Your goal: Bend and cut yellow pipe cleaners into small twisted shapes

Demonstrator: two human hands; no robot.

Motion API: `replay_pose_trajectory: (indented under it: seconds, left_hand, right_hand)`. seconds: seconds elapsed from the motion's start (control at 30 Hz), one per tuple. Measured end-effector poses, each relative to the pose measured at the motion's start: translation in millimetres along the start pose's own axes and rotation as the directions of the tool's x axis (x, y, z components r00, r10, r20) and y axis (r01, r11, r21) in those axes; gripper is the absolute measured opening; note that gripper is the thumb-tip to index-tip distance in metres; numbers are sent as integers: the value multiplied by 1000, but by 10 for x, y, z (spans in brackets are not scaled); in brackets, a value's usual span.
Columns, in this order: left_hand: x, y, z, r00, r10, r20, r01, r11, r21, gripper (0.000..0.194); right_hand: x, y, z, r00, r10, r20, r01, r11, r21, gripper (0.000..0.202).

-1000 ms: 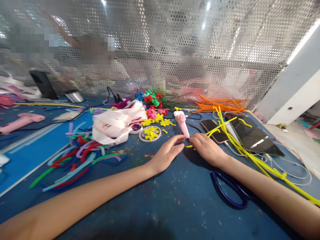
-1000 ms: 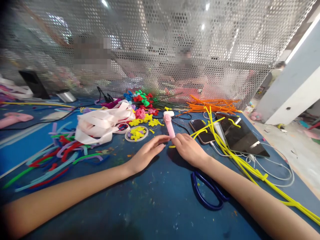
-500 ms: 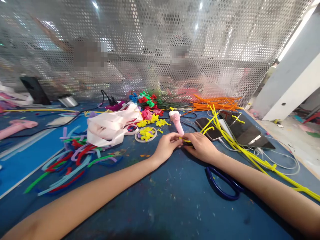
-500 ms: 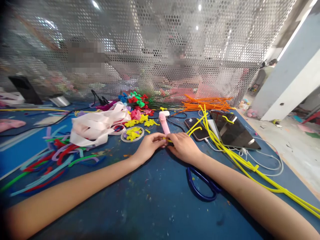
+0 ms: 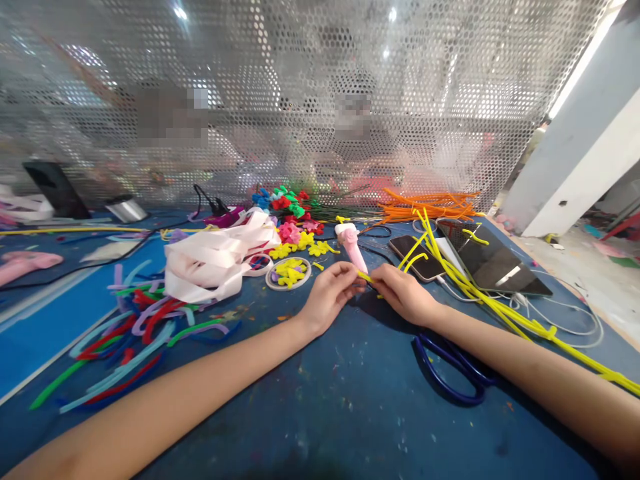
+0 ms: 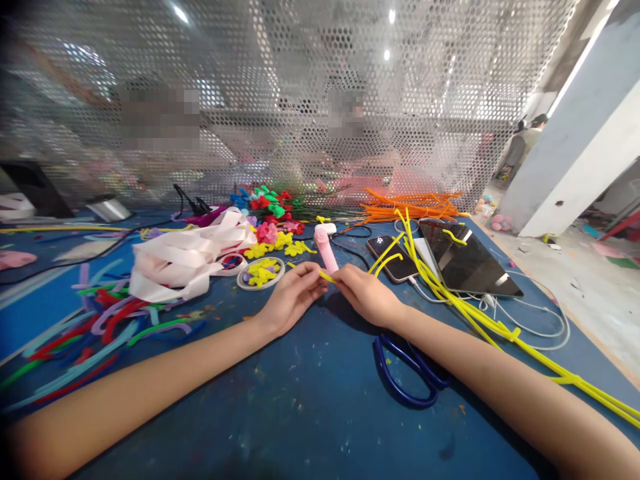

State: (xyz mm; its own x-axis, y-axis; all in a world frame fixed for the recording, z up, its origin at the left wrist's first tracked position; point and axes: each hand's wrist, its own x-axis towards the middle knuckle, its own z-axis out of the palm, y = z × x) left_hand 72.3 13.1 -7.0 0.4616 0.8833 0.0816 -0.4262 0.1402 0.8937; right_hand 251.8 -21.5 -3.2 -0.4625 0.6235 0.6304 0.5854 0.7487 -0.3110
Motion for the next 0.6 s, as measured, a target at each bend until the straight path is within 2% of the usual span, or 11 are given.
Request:
replay_pose_trajectory:
  seconds: [0.07,0.1,0.13,0.2,0.23,0.27,0.3,0.33,0.47,0.53,0.6]
  left_hand:
    - [8,2,-2,998,-45,53,48,997,-57,23]
    - [15,1,-7,995,-70,69,75,994,-79,29]
    - [23,-1,-13,993,-93,78,100,990,-95,33]
    - [39,-9,-27,989,-116,90,125,986,-108,37]
    - [46,-14,-33,988,-116,98,127,986,-109,37]
    - [50,-18,-38,988,-114,106,125,986,-111,37]
    - [53,-21,-41,987,-113,112,125,986,-113,37]
    - [54,-22,-42,987,-111,112,124,985,-117,37]
    - [41,-10,-37,991,-76,113,89,989,-114,41]
    - [30,2,-35,987,-58,148,73,992,-102,46]
    - [19,16,-35,978,-67,196,85,993,-86,52]
  right_hand:
    - [-15,-60,-38,975,-215,-48,211,974,-85,18]
    - [-20,-98,-56,929,-368,-31,360,922,-143,19]
    - [-24,-138,-70,849,-528,18,521,831,-197,18]
    - [-24,-211,-86,618,-771,157,779,573,-254,15]
    - [-21,-238,-89,521,-827,211,845,465,-265,14]
    - [-17,-255,-90,471,-848,242,870,402,-284,13]
    - [-13,-261,-91,478,-842,251,862,394,-319,14]
    - [-10,-257,-91,535,-809,243,822,433,-370,14]
    - [6,-178,-75,865,-474,167,483,693,-535,19]
    - [12,-124,-44,943,-292,159,331,790,-515,23]
    - [14,-68,-3,971,-180,159,233,870,-436,24]
